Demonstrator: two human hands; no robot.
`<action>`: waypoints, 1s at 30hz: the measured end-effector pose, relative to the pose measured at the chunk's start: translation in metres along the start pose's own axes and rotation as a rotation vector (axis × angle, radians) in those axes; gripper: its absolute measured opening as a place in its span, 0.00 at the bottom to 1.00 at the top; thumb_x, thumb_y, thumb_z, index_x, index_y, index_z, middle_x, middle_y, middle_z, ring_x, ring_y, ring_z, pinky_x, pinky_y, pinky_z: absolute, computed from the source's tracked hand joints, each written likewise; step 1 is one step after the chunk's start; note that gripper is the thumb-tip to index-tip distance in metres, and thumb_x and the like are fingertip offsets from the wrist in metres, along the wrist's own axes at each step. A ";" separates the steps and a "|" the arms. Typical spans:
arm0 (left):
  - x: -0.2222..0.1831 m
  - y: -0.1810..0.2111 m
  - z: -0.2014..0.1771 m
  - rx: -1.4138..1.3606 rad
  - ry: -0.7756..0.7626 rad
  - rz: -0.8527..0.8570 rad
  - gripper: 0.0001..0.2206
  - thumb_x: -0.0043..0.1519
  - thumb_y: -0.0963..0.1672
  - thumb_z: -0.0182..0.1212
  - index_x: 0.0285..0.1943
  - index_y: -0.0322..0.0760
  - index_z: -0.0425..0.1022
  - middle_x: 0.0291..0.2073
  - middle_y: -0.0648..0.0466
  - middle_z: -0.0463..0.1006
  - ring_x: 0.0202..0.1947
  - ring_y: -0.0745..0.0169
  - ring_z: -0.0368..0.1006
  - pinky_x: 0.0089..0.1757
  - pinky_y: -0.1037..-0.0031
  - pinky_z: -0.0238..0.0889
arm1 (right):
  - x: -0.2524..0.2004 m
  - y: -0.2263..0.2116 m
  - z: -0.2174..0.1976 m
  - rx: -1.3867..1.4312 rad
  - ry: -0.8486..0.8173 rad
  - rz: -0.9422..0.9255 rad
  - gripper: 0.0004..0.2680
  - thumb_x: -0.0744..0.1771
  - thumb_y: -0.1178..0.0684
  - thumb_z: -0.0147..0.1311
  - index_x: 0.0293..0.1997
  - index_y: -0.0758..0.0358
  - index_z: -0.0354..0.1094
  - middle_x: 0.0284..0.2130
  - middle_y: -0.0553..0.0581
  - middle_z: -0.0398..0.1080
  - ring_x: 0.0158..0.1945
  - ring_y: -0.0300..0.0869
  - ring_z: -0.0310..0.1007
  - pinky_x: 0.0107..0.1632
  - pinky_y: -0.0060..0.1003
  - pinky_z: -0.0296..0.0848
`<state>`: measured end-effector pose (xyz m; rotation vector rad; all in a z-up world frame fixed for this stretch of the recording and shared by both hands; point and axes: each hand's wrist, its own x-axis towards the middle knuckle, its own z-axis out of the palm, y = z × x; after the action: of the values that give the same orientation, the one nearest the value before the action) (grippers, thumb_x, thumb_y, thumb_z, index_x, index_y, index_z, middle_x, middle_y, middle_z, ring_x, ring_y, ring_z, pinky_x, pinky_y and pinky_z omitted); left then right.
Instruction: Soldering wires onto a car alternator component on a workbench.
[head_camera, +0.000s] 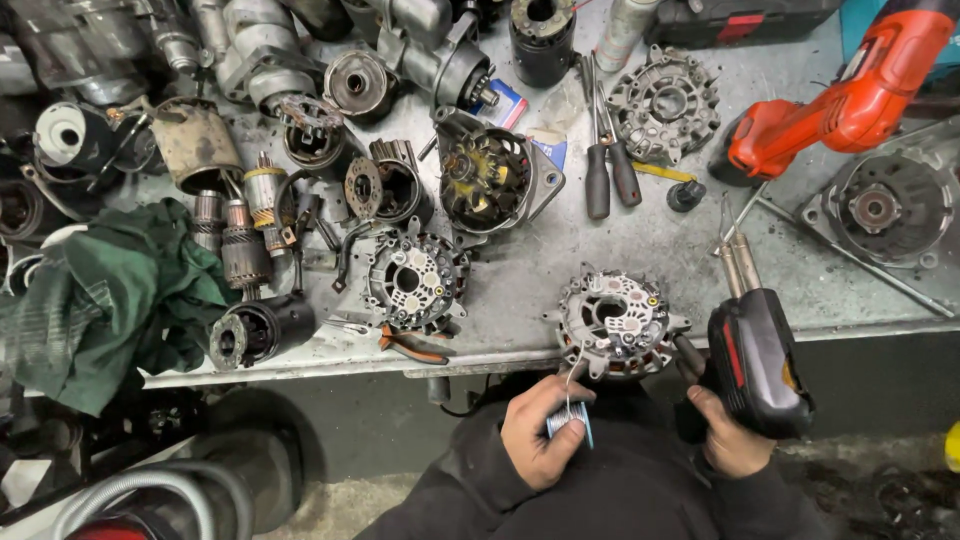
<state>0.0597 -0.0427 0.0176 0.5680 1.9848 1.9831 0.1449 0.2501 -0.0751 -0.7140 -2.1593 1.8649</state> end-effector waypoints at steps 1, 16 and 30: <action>0.000 0.000 0.002 -0.001 0.005 0.010 0.14 0.64 0.44 0.57 0.53 0.28 0.75 0.41 0.43 0.76 0.40 0.49 0.75 0.45 0.68 0.68 | 0.000 0.000 -0.001 -0.024 -0.013 0.027 0.24 0.63 0.64 0.59 0.68 0.67 0.60 0.53 0.54 0.66 0.54 0.41 0.66 0.57 0.36 0.68; -0.017 -0.038 0.001 0.142 -0.047 0.168 0.14 0.63 0.42 0.55 0.54 0.25 0.73 0.52 0.31 0.76 0.68 0.30 0.70 0.68 0.56 0.60 | -0.003 0.012 0.001 0.051 0.037 -0.013 0.23 0.62 0.69 0.57 0.66 0.68 0.63 0.53 0.55 0.68 0.55 0.43 0.69 0.55 0.37 0.72; 0.020 -0.072 0.013 0.141 0.033 0.065 0.14 0.64 0.42 0.56 0.56 0.28 0.73 0.54 0.35 0.76 0.58 0.37 0.74 0.59 0.60 0.66 | 0.027 0.008 0.019 -0.129 -0.018 -0.082 0.25 0.64 0.72 0.55 0.70 0.66 0.61 0.56 0.60 0.67 0.58 0.51 0.69 0.63 0.51 0.69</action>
<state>0.0424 -0.0210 -0.0528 0.6443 2.1652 1.9112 0.1147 0.2470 -0.0904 -0.6237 -2.3000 1.7116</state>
